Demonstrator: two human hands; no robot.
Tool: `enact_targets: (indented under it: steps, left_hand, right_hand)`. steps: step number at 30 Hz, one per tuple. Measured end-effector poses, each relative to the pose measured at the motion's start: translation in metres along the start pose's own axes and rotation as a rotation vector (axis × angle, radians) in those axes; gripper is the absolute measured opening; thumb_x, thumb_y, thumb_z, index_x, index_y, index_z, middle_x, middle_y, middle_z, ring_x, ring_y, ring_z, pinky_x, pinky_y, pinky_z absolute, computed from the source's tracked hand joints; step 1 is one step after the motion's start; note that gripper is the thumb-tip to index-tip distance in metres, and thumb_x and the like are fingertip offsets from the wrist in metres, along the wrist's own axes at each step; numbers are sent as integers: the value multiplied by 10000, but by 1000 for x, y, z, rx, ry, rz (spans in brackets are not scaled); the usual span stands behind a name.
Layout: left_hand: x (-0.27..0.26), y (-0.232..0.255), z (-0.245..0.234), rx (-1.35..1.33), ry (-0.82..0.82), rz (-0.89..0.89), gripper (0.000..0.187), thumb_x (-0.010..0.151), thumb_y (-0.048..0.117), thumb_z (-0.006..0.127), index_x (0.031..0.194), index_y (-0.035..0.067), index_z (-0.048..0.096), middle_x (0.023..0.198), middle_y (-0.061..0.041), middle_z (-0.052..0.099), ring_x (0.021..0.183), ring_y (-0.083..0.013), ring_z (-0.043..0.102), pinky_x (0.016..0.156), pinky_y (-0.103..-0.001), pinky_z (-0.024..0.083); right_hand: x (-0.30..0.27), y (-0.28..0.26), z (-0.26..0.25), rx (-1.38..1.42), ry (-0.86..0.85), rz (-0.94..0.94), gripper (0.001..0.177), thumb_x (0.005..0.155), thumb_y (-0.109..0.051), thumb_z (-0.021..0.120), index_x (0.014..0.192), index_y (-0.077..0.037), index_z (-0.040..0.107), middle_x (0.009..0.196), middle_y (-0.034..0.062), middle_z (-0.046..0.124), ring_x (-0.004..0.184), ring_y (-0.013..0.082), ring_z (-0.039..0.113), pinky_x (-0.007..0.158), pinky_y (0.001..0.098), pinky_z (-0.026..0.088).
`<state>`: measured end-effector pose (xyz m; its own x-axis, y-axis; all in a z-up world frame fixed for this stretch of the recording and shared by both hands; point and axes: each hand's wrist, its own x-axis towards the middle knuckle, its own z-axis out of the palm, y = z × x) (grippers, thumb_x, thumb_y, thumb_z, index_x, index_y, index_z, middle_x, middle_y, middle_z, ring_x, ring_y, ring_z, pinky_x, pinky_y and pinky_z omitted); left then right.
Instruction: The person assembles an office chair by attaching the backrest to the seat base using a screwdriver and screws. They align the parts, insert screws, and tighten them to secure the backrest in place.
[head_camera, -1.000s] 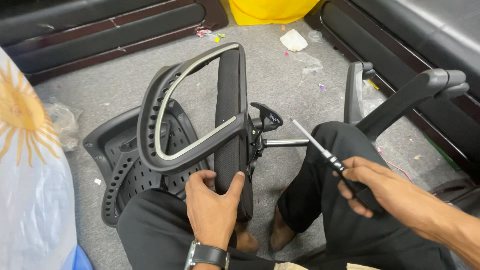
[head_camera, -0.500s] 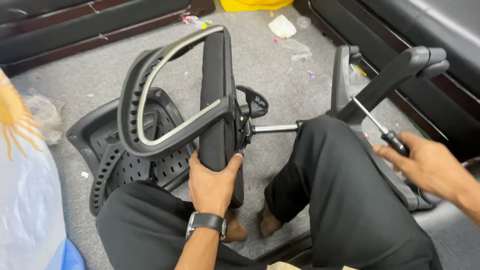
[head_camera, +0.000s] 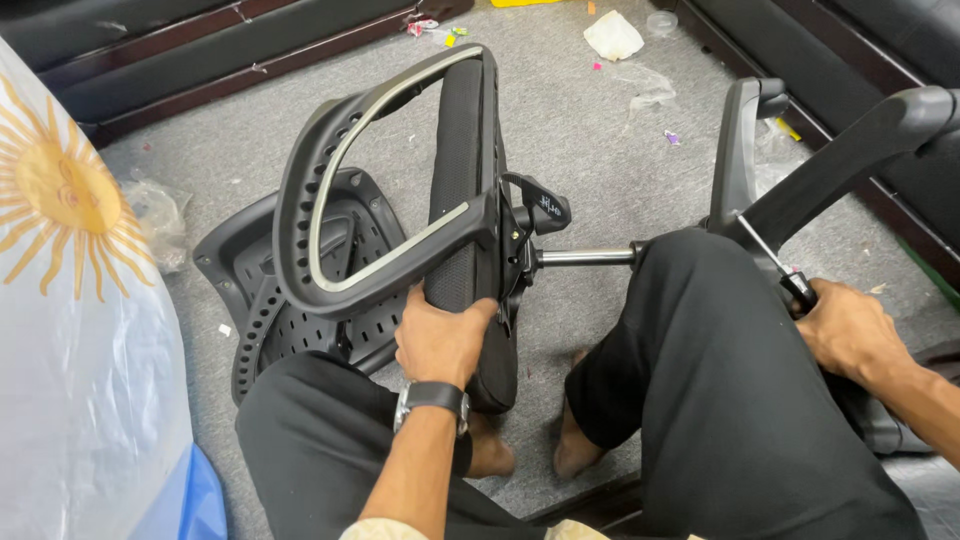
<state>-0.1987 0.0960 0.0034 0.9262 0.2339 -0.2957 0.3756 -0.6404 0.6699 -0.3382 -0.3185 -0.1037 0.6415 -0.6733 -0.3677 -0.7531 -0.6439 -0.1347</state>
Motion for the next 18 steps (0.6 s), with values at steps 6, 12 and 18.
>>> enact_targets:
  steps: [6, 12, 18]
  left_hand:
    - [-4, 2, 5, -26, 125, 102, 831, 627, 315, 791, 1378, 28, 582, 1070, -294, 715, 1043, -445, 689, 976, -468, 517]
    - [-4, 5, 13, -70, 132, 140, 714, 636, 300, 764, 1271, -9, 652, 988, -285, 739, 968, -430, 726, 933, -453, 548]
    - [-12, 23, 26, -163, 114, 193, 505, 656, 266, 739, 1088, 3, 727, 901, -238, 761, 855, -392, 750, 851, -438, 575]
  right_hand:
    - [0, -11, 8, -88, 78, -62, 788, 837, -471, 768, 1535, -172, 559, 935, 218, 800, 867, 383, 789, 825, 499, 611]
    - [7, -10, 8, -122, 167, -115, 625, 889, -515, 746, 1416, -184, 683, 866, 161, 795, 794, 346, 762, 761, 471, 583]
    - [44, -8, 6, -22, 249, -101, 356, 910, -403, 762, 1144, -138, 798, 868, 173, 774, 813, 352, 742, 775, 493, 560]
